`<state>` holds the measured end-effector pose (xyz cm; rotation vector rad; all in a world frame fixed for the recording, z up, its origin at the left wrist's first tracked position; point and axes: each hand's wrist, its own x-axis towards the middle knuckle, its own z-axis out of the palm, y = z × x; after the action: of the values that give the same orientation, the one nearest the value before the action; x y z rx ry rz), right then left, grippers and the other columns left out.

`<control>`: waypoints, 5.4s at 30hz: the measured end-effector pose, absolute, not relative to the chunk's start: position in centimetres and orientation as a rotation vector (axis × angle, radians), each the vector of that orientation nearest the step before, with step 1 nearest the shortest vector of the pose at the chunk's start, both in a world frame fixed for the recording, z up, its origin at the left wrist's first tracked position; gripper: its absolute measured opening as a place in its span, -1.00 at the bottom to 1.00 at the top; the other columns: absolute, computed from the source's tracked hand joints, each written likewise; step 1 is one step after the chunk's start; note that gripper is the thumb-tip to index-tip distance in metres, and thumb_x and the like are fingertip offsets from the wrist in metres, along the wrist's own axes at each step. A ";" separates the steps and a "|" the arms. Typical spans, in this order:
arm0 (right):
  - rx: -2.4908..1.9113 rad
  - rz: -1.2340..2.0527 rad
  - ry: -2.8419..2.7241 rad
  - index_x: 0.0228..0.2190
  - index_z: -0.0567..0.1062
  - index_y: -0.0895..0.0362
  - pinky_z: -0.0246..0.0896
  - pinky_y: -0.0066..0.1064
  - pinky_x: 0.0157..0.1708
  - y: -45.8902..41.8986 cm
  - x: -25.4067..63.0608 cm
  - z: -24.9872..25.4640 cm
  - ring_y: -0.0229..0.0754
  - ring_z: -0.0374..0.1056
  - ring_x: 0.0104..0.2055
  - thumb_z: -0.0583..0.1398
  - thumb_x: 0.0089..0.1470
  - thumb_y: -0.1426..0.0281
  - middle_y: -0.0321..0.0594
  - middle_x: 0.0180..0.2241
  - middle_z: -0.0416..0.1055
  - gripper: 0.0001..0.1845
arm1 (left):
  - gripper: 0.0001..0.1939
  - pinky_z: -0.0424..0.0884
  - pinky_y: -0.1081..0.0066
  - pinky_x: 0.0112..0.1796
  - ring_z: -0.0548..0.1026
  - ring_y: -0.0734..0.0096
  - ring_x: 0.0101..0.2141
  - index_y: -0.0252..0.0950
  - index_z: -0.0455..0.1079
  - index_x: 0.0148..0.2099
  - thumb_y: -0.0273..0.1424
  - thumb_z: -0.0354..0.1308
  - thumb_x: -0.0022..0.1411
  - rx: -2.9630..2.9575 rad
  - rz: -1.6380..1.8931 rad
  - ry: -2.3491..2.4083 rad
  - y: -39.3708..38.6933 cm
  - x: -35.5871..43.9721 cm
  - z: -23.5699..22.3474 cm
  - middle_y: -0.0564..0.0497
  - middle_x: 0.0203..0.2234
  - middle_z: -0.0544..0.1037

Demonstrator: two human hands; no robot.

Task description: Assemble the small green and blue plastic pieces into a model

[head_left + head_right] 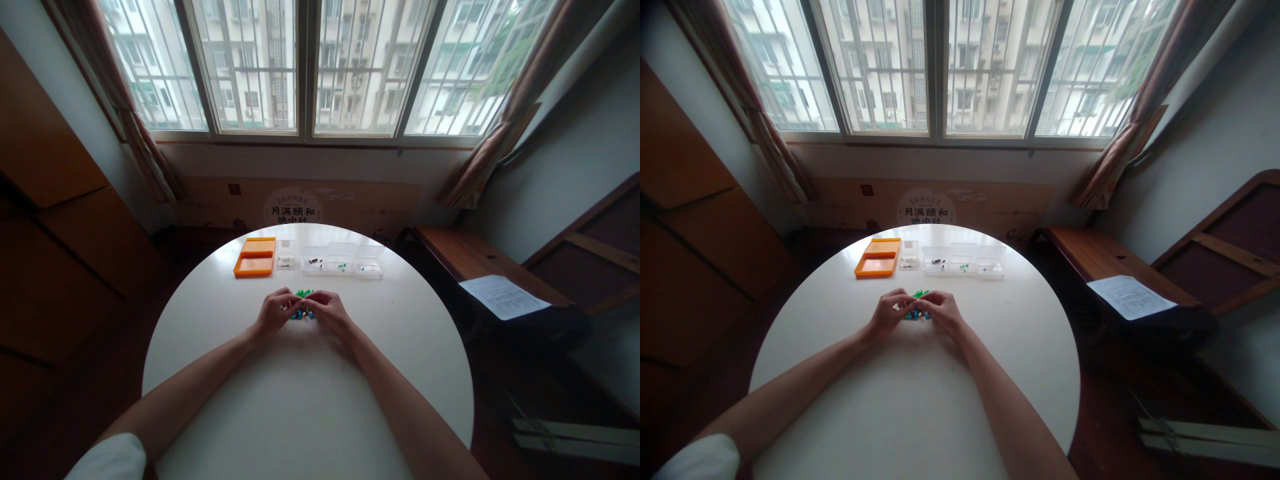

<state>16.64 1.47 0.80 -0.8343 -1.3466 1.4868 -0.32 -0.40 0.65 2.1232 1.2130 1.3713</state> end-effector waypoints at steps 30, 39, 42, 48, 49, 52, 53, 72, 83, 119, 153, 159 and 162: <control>-0.834 1.512 -1.341 -0.47 0.58 0.19 0.18 -0.41 -0.43 1.6 16.7 0.7 -0.26 0.33 -0.50 0.33 -0.26 0.27 -0.20 -0.52 0.49 -0.73 | -0.79 0.31 0.56 -0.52 0.35 0.59 -0.56 -0.34 0.49 -0.37 -0.28 0.16 0.12 2.115 1.404 1.155 -0.5 -0.3 1.0 0.04 -0.56 0.39; -0.827 1.506 -1.354 -0.49 0.56 0.20 0.15 -0.45 -0.46 1.6 16.7 0.4 -0.29 0.31 -0.51 0.32 -0.23 0.28 -0.23 -0.54 0.47 -0.76 | -0.80 0.31 0.55 -0.51 0.35 0.57 -0.56 -0.33 0.49 -0.36 -0.28 0.17 0.12 2.121 1.384 1.187 -0.5 -0.3 1.0 0.04 -0.56 0.39; -0.813 1.508 -1.356 -0.48 0.56 0.19 0.16 -0.44 -0.44 1.6 16.7 0.5 -0.28 0.32 -0.50 0.32 -0.22 0.28 -0.23 -0.53 0.47 -0.76 | -0.81 0.31 0.56 -0.51 0.34 0.58 -0.56 -0.32 0.50 -0.34 -0.29 0.18 0.11 2.111 1.379 1.196 -0.5 -0.3 0.8 0.03 -0.54 0.40; -0.818 1.506 -1.332 -0.52 0.54 0.20 0.15 -0.45 -0.48 1.7 16.7 0.4 -0.30 0.30 -0.53 0.34 -0.26 0.28 -0.24 -0.56 0.45 -0.75 | -0.81 0.30 0.56 -0.53 0.34 0.58 -0.57 -0.33 0.50 -0.34 -0.30 0.17 0.12 2.113 1.369 1.168 -0.4 -0.3 0.7 0.03 -0.55 0.39; -0.823 1.507 -1.333 -0.52 0.54 0.20 0.14 -0.45 -0.48 1.6 16.7 0.4 -0.30 0.29 -0.53 0.34 -0.26 0.28 -0.24 -0.56 0.45 -0.75 | -0.81 0.30 0.56 -0.53 0.34 0.58 -0.57 -0.33 0.51 -0.34 -0.30 0.17 0.12 2.120 1.365 1.158 -0.4 -0.3 0.7 0.03 -0.55 0.39; -0.831 1.510 -1.334 -0.52 0.54 0.21 0.14 -0.46 -0.49 1.5 16.7 0.6 -0.30 0.29 -0.53 0.34 -0.26 0.27 -0.24 -0.56 0.45 -0.75 | -0.81 0.31 0.56 -0.52 0.34 0.57 -0.56 -0.33 0.51 -0.34 -0.31 0.16 0.13 2.141 1.351 1.136 -0.4 -0.3 0.7 0.03 -0.55 0.39; -0.835 1.510 -1.335 -0.52 0.54 0.21 0.14 -0.45 -0.49 1.5 16.7 0.6 -0.30 0.29 -0.53 0.34 -0.26 0.27 -0.23 -0.56 0.45 -0.74 | -0.81 0.31 0.56 -0.52 0.34 0.57 -0.56 -0.33 0.51 -0.33 -0.31 0.15 0.14 2.146 1.349 1.137 -0.4 -0.3 0.7 0.02 -0.55 0.39; -0.779 1.578 -1.107 -0.50 0.53 0.21 0.07 -0.47 -0.52 1.8 16.9 0.8 -0.35 0.22 -0.56 0.32 -0.22 0.27 -0.26 -0.60 0.40 -0.75 | -0.78 0.29 0.49 -0.48 0.39 0.50 -0.56 -0.30 0.49 -0.35 -0.27 0.10 0.16 2.229 1.235 1.585 3.1 -3.9 4.1 0.02 -0.53 0.48; -0.825 1.565 -1.134 -0.50 0.53 0.21 0.09 -0.47 -0.52 1.8 17.1 0.7 -0.34 0.22 -0.56 0.32 -0.23 0.23 -0.27 -0.59 0.40 -0.72 | -0.84 0.16 0.32 -0.25 0.37 0.39 -0.47 -0.41 0.45 -0.50 -0.45 0.16 0.08 2.341 1.072 1.952 10.8 -3.8 5.4 -0.07 -0.58 0.48; -1.157 0.725 -1.830 -0.45 0.54 0.16 0.19 -0.44 -0.41 2.6 19.1 0.1 -0.28 0.28 -0.47 0.11 -0.11 0.49 -0.21 -0.45 0.41 -0.80 | -0.85 0.38 0.50 -0.46 0.46 0.45 -0.42 -0.30 0.49 -0.30 -0.43 0.09 0.13 2.065 1.283 1.383 2.2 -3.2 -0.1 -0.01 -0.45 0.51; -1.190 0.627 -1.961 -0.57 0.51 0.19 0.16 -0.47 -0.41 1.9 18.8 0.5 -0.32 0.25 -0.48 0.19 -0.08 0.41 -0.22 -0.47 0.33 -0.87 | -0.85 0.36 0.46 -0.33 0.44 0.44 -0.41 -0.32 0.49 -0.31 -0.42 0.09 0.14 2.133 1.224 1.355 1.2 -2.6 0.5 -0.01 -0.46 0.49; -1.145 0.722 -1.931 -0.42 0.54 0.19 0.17 -0.48 -0.42 2.7 19.4 0.2 -0.31 0.28 -0.46 0.15 -0.06 0.49 -0.22 -0.45 0.38 -0.84 | -0.84 0.35 0.50 -0.41 0.45 0.45 -0.40 -0.31 0.50 -0.31 -0.42 0.08 0.15 2.046 1.227 1.371 1.4 -2.9 0.2 -0.01 -0.44 0.49; -1.119 0.690 -1.973 -0.41 0.53 0.20 0.17 -0.48 -0.41 2.7 19.7 0.4 -0.31 0.27 -0.46 0.13 -0.07 0.53 -0.22 -0.45 0.38 -0.82 | -0.83 0.34 0.52 -0.45 0.45 0.45 -0.40 -0.31 0.50 -0.32 -0.41 0.08 0.14 2.021 1.238 1.369 1.6 -3.0 0.1 -0.01 -0.44 0.49</control>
<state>19.70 2.74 0.41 -1.1190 -1.9730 0.6899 -3.04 1.57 0.13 2.0214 1.3687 1.2381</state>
